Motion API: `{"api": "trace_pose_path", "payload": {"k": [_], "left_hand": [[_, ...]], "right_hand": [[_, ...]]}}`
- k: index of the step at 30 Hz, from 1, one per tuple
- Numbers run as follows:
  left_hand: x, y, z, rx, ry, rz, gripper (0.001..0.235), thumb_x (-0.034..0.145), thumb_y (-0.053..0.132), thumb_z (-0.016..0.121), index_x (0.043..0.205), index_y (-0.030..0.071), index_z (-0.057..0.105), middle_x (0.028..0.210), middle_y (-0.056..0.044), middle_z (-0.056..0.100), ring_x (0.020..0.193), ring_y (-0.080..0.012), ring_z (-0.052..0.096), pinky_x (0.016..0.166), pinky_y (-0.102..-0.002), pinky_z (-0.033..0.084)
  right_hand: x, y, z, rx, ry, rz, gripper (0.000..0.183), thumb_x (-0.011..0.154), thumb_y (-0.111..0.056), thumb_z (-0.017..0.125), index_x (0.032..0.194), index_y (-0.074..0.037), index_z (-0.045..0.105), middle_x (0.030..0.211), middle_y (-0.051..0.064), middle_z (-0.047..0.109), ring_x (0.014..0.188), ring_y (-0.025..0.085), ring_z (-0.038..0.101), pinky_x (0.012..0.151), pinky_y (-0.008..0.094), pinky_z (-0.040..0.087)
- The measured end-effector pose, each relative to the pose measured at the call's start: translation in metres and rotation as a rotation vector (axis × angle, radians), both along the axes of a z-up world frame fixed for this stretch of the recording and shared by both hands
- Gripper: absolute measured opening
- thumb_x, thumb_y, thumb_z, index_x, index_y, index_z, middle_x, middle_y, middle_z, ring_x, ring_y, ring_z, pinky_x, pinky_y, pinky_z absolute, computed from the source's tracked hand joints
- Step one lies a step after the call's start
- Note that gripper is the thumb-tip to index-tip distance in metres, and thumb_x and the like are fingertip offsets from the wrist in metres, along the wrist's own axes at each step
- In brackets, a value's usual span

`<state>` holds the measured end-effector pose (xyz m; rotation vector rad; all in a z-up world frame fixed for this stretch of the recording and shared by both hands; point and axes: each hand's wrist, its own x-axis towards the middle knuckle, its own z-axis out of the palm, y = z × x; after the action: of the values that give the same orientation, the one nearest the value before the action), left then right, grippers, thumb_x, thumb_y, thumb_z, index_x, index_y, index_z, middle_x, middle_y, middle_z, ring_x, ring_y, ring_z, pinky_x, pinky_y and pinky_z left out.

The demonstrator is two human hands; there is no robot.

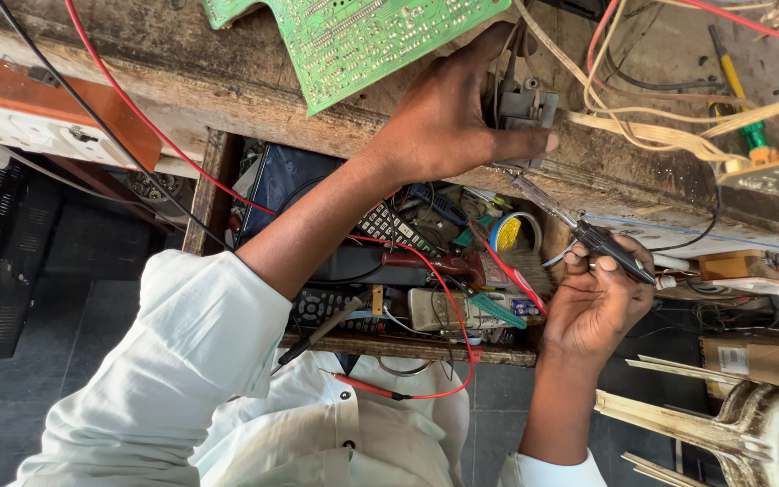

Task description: The person uses a multimeter to test points on a green circuit board, then uses a soldering iron to work on a small component attached to a separate board. The person handles the boards and tools throughout the clip.

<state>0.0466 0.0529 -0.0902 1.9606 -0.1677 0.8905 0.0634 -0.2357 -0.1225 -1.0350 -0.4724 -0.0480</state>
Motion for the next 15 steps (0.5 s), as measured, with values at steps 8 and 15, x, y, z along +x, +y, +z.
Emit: {"api": "trace_pose_path", "payload": {"k": [8, 15], "left_hand": [[-0.0039, 0.0000, 0.0040, -0.104, 0.051, -0.103, 0.108, 0.084, 0.049, 0.092, 0.155, -0.005, 0.032, 0.142, -0.026, 0.059, 0.122, -0.0288, 0.072, 0.104, -0.039, 0.055], [-0.0073, 0.0003, 0.0075, -0.183, 0.066, -0.168, 0.107, 0.083, 0.045, 0.092, 0.156, -0.005, 0.031, 0.140, -0.023, 0.064, 0.118, -0.0262, 0.076, 0.100, -0.037, 0.059]], "right_hand": [[-0.0011, -0.0018, -0.0013, 0.015, -0.014, 0.007, 0.028, 0.096, 0.005, 0.063, 0.124, 0.006, 0.061, 0.105, 0.017, 0.068, 0.091, 0.026, 0.069, 0.082, 0.032, 0.060], [-0.0001, -0.0024, -0.0001, 0.021, 0.016, -0.001, 0.029, 0.095, 0.005, 0.065, 0.124, 0.006, 0.062, 0.111, 0.017, 0.069, 0.091, 0.026, 0.071, 0.082, 0.032, 0.061]]}}
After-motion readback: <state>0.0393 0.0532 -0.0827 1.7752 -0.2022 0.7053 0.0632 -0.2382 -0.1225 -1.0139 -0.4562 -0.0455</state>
